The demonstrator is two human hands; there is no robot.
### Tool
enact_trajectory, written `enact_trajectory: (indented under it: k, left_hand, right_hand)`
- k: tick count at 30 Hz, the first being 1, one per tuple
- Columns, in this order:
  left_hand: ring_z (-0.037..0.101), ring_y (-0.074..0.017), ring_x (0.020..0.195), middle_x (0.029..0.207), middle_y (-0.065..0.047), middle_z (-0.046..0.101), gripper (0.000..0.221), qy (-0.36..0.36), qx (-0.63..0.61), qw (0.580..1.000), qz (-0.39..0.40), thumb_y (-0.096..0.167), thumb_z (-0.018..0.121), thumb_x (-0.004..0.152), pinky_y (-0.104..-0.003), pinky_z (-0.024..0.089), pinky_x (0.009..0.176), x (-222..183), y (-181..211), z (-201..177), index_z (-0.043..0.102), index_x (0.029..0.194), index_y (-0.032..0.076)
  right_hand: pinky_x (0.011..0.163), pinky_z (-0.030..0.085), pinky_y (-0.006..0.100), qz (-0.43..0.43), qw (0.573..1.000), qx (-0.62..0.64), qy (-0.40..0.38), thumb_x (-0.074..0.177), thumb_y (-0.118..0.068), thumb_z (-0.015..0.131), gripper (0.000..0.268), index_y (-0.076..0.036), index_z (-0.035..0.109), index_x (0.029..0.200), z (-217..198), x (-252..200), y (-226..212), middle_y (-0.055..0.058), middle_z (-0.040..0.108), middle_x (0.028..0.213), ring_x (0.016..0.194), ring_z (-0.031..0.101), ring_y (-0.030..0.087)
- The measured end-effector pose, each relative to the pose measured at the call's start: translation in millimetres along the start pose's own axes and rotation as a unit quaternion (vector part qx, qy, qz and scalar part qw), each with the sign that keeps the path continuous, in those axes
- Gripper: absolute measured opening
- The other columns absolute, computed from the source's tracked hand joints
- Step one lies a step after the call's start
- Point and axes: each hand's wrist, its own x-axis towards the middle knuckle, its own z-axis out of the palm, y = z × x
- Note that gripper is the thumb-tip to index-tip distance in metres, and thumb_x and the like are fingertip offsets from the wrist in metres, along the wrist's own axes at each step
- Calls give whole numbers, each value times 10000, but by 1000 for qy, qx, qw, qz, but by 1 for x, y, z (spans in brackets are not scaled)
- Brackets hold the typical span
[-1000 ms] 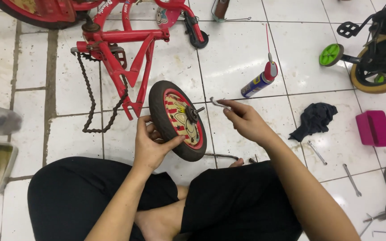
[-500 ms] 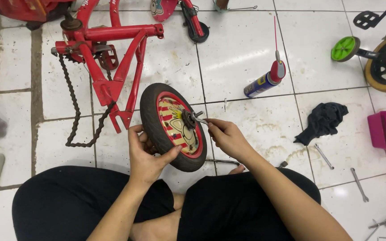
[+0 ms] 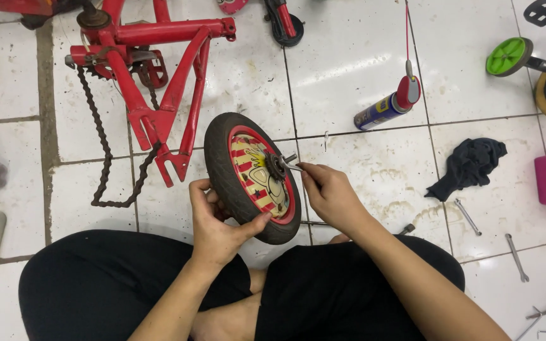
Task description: Using a wrench to remove nuts and washers from the axle of a small bicycle wheel for disassembly.
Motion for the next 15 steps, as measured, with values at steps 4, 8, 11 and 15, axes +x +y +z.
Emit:
enact_trajectory:
  k: [4,8,11,15]
  left_hand:
    - [728,-281,826,943,-171,689,986,1,7,1000,-1,166,1008,495,-379,611,668,-1,1,-1,362,1227,30]
    - [723,-274,823,942,-166,689,928,4,7,1000,12,169,986,542,-376,608,668,0,3,-5,371,1223,30]
    - [721,-258,824,952,-153,688,879,8,14,999,32,152,960,587,-352,601,664,5,-1,-10,379,1236,38]
    - [722,-249,820,961,-145,684,878,8,22,999,39,138,948,598,-341,603,660,1,-1,-12,364,1247,45]
  right_hand:
    - [588,575,403,-19,1000,-12,1,1001,-78,517,321,100,695,1201,-1,-4,-11,275,741,863,759,732,357]
    - [668,584,434,-14,1000,21,-9,995,-98,548,309,89,708,1181,-7,-2,-7,274,746,892,832,735,380]
    - [770,572,477,10,997,77,10,978,-110,588,284,78,729,1137,-16,2,13,279,744,912,903,727,381]
    - [875,520,394,36,976,200,77,1013,-159,581,245,2,737,1112,-38,2,37,131,719,938,965,616,212]
